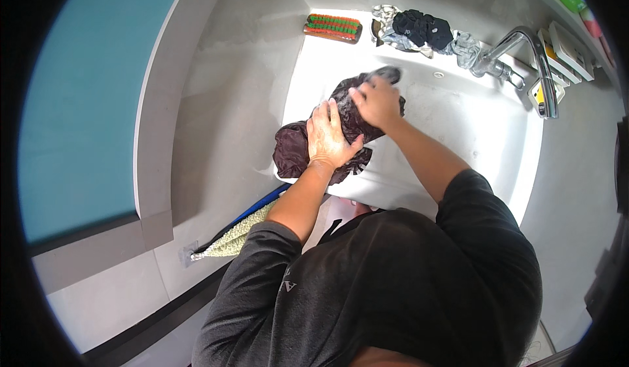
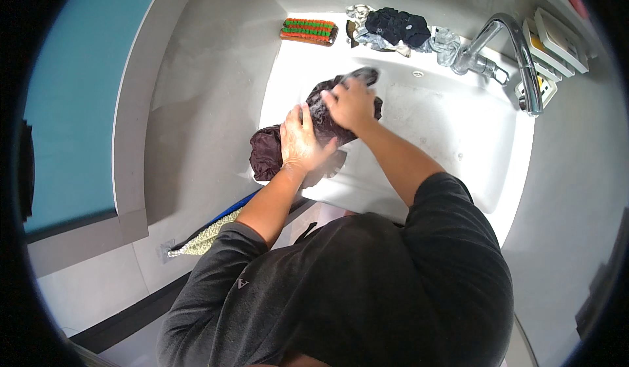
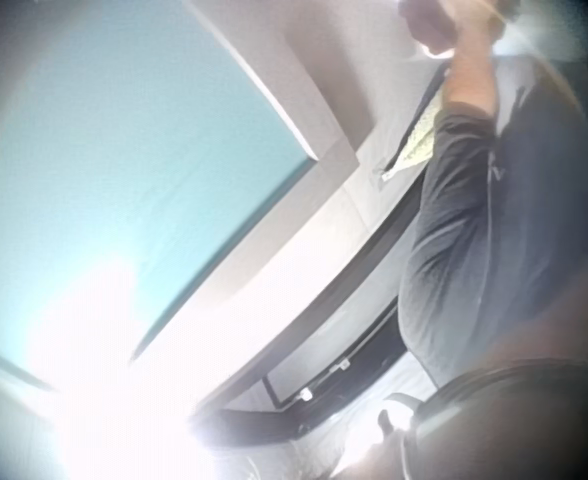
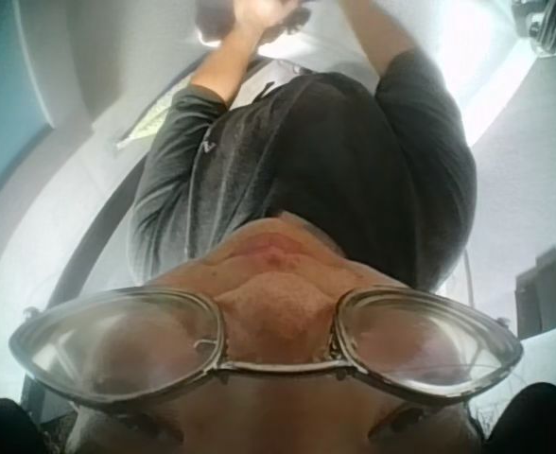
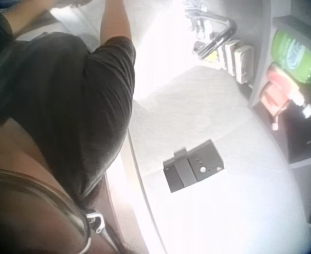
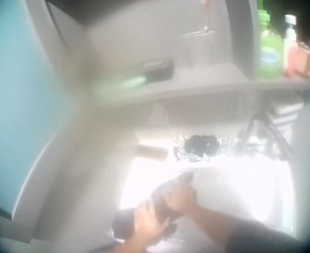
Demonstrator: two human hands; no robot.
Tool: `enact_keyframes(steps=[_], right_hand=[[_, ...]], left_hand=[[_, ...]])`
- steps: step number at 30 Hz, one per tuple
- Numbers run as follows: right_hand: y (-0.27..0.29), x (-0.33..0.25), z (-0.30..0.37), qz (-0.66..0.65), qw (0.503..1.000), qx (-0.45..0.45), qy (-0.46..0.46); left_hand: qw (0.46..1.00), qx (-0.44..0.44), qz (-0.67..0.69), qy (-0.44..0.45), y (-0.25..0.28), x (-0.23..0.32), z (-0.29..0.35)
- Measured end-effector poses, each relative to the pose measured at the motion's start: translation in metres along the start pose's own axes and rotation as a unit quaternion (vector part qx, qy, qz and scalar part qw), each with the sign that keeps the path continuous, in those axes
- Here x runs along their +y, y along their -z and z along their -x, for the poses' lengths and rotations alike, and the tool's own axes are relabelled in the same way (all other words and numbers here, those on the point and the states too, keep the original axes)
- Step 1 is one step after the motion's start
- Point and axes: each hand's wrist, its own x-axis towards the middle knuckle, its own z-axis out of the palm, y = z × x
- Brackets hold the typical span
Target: The person hand washes a dark garment in a white sink, scrubbing and rinsing it under running water. They wring out the item, briefly move to a nearby washing machine, then return to the sink to continue washing and wringing the cloth.
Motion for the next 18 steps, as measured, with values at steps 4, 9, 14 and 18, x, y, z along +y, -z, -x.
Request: enact_keyframes(steps=[4, 9, 14, 18], right_hand=[[0.012, -0.056, 0.024, -0.208, 0.97, -0.1, 0.082], [-0.016, 0.017, -0.047, 0.102, 0.984, -0.142, -0.025], [0.002, -0.012, -0.019, 0.16, 0.977, -0.107, -0.09], [0.014, -0.056, 0.025, -0.071, 0.985, -0.155, 0.023]], left_hand=[[0.991, -0.119, -0.06, -0.012, 0.01, -0.002, -0.009], [0.998, -0.031, 0.039, -0.03, 0.008, 0.0, -0.01], [0.998, -0.034, 0.053, -0.007, 0.014, 0.002, -0.005], [0.995, -0.057, -0.069, -0.034, -0.01, -0.008, -0.009]])
